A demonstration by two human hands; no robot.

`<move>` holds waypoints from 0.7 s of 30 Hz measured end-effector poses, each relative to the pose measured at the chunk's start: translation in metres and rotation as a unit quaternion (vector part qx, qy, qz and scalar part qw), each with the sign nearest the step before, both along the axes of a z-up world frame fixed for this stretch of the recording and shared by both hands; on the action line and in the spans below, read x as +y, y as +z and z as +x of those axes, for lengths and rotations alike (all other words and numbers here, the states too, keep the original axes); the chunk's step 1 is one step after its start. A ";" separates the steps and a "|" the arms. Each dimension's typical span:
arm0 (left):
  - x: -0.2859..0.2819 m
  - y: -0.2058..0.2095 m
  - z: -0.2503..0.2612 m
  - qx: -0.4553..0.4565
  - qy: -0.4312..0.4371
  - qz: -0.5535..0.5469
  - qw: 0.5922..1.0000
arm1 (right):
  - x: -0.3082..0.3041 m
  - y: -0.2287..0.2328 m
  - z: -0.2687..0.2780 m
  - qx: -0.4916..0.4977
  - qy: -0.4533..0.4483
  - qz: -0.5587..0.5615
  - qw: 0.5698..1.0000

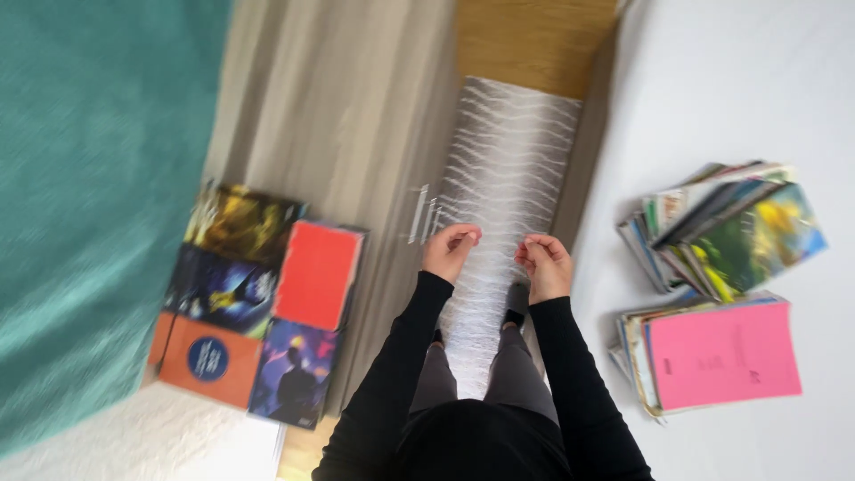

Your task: The person picks up various notebooks and books from a pile on a white surface and places them one by one onto a wooden cabinet. The items include notebooks with different cover designs, such as a bridge, a dog, and a motorcycle, which are arranged in a grid pattern on the cabinet.

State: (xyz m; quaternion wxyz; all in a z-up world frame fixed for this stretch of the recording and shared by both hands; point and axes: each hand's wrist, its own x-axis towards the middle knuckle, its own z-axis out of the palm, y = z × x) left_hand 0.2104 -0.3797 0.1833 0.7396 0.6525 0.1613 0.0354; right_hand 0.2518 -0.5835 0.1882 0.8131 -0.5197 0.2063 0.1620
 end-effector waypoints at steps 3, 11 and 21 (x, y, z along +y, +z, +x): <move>-0.060 0.001 0.035 0.006 -0.039 -0.016 0.999 | -0.052 0.000 0.020 0.001 -0.051 -0.010 0.999; -0.204 0.021 0.113 0.028 -0.160 0.027 0.986 | -0.201 -0.021 0.053 0.013 -0.164 -0.024 0.986; -0.360 -0.025 0.174 0.070 -0.262 0.145 0.951 | -0.376 -0.081 0.060 0.029 -0.311 -0.093 0.946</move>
